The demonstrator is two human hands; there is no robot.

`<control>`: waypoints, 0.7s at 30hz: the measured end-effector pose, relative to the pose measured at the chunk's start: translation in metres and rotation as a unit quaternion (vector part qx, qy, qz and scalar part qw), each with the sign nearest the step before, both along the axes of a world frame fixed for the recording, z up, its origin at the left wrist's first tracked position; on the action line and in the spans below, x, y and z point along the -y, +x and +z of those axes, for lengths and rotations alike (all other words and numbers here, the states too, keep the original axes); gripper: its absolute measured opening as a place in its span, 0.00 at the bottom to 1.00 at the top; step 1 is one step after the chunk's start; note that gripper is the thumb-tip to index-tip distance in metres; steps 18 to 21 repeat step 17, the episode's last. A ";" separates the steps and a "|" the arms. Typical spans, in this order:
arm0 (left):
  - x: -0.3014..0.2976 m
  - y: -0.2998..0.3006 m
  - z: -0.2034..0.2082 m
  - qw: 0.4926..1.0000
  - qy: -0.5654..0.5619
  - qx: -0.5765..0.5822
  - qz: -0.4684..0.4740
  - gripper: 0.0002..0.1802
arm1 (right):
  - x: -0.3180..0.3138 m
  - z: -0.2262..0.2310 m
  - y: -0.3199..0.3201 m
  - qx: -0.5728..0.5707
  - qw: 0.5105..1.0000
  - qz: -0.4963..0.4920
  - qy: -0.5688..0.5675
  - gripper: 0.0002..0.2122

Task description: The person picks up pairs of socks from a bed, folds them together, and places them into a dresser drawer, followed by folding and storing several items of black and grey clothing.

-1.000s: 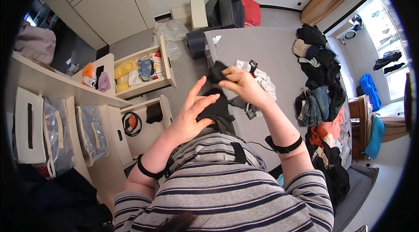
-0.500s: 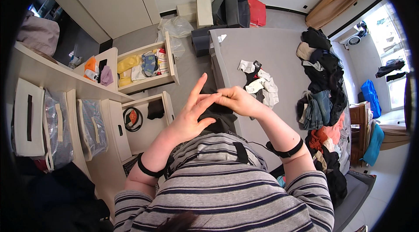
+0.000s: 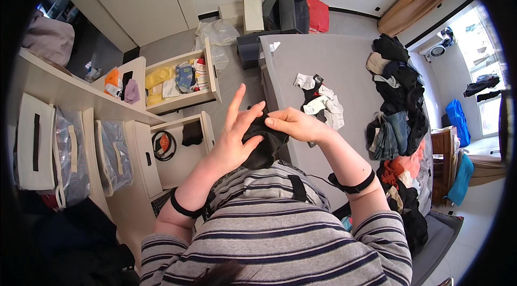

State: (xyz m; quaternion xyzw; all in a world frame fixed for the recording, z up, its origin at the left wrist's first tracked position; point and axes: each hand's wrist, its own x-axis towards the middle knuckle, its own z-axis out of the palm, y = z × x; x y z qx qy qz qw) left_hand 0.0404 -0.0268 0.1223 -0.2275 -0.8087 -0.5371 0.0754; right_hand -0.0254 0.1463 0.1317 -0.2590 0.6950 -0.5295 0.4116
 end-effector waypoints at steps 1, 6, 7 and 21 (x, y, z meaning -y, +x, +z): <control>-0.001 -0.001 0.001 1.000 0.013 0.017 0.018 0.36 | -0.001 -0.001 0.002 0.000 1.000 0.001 0.000 0.17; -0.006 -0.004 -0.010 0.993 0.079 0.050 0.075 0.36 | 0.007 0.011 0.018 -0.184 0.980 0.037 0.069 0.18; -0.007 -0.005 -0.012 0.993 0.079 0.050 0.077 0.36 | 0.008 0.000 0.019 -0.198 0.979 0.007 0.053 0.16; 0.010 -0.009 -0.037 0.978 0.159 0.120 0.058 0.59 | 0.005 -0.016 0.007 -0.142 0.988 -0.011 0.062 0.16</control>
